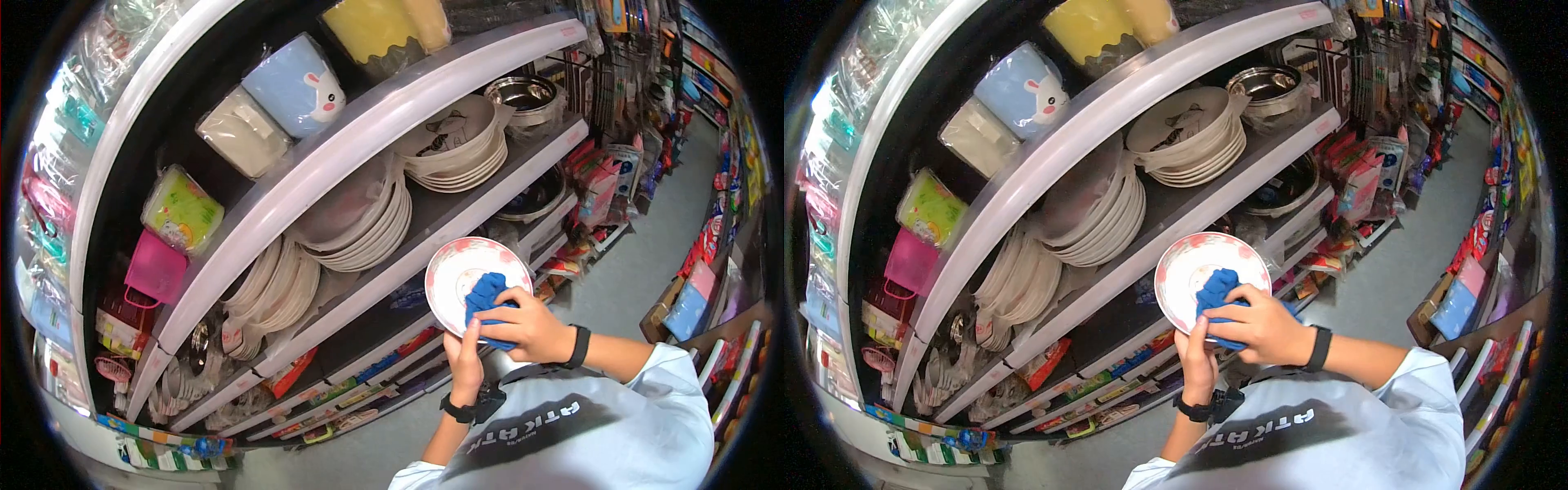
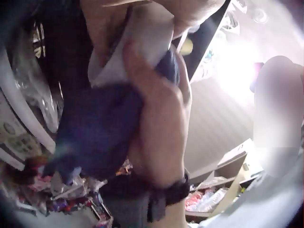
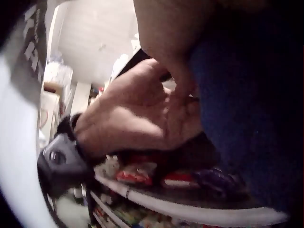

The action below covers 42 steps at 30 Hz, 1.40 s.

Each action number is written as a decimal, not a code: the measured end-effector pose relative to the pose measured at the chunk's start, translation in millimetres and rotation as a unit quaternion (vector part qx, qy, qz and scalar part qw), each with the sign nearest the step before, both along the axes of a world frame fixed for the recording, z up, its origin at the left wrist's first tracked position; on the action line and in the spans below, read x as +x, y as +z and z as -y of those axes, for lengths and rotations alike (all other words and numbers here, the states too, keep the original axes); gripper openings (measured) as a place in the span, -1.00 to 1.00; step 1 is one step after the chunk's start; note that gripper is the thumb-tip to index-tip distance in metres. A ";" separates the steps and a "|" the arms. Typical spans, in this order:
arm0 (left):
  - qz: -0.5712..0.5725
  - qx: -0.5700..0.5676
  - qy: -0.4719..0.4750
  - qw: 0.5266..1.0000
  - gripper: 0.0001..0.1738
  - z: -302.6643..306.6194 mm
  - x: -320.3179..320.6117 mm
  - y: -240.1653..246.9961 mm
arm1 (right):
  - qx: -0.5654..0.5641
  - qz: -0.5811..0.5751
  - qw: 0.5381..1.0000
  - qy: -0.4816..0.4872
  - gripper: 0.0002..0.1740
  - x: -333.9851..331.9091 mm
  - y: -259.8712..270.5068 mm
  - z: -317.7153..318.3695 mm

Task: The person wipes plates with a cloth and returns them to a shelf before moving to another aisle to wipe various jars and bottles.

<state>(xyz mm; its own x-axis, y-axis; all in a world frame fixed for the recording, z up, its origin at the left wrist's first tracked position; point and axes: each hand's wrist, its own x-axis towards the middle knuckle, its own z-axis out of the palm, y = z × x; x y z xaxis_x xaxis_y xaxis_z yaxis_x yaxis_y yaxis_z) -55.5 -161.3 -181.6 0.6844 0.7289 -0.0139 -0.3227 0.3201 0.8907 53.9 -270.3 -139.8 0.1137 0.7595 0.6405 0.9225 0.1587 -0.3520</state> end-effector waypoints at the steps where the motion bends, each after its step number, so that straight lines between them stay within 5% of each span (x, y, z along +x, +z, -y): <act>1: 0.015 -0.056 0.004 0.998 -0.53 -4.9 1.7 3.3 | -0.008 0.009 1.000 -0.005 -0.39 -5.1 4.7 -1.7; 8: -0.030 -0.025 -0.065 0.997 -0.53 -43.2 -17.9 15.9 | -0.008 0.129 0.992 -0.006 -0.41 22.9 -16.6 17.4; 12: -0.003 -0.015 0.066 0.998 -0.48 -8.3 -2.2 4.3 | -0.027 0.043 0.998 0.031 -0.36 1.8 3.3 3.7; 14: 0.033 -0.080 0.022 0.996 -0.48 -23.1 -7.7 8.2 | -0.010 0.070 0.997 0.030 -0.36 -12.4 3.8 -0.6; 19: 0.009 -0.101 -0.050 0.994 -0.45 -50.2 -29.4 23.4 | -0.002 0.146 0.989 0.033 -0.64 11.7 2.7 19.3; 22: 0.023 -0.104 0.016 0.994 -0.46 -24.0 -20.9 18.3 | -0.031 0.102 0.994 0.031 -0.50 14.1 5.7 17.5; 24: 0.014 -0.008 0.005 1.000 -0.47 3.5 -12.0 12.4 | -0.013 0.055 0.998 0.025 -0.40 0.4 11.0 6.8; 30: 0.013 -0.062 -0.028 0.998 -0.52 -43.2 -21.3 21.8 | -0.017 0.158 0.986 0.056 -0.64 16.6 9.6 17.7; 32: -0.019 -0.023 -0.090 0.995 -0.50 -55.2 -27.4 25.2 | -0.054 0.144 0.986 0.057 -0.63 23.6 -2.0 26.4; 38: 0.055 -0.060 -0.017 0.997 -0.49 -20.0 -7.5 22.6 | -0.007 0.098 0.993 0.060 -0.56 0.5 3.6 4.8; 42: 0.013 -0.059 -0.081 0.995 -0.49 -27.8 -10.4 16.6 | -0.009 0.034 0.997 0.069 -0.51 -9.7 8.3 -2.3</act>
<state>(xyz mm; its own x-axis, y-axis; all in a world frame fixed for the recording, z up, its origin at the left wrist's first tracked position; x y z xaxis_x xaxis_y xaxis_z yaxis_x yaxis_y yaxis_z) -65.9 -133.4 -164.9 0.7943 0.6031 -0.0733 -0.2815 0.4722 0.8353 44.2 -268.0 -131.5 -0.0360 0.7761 0.6296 0.9141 0.2801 -0.2931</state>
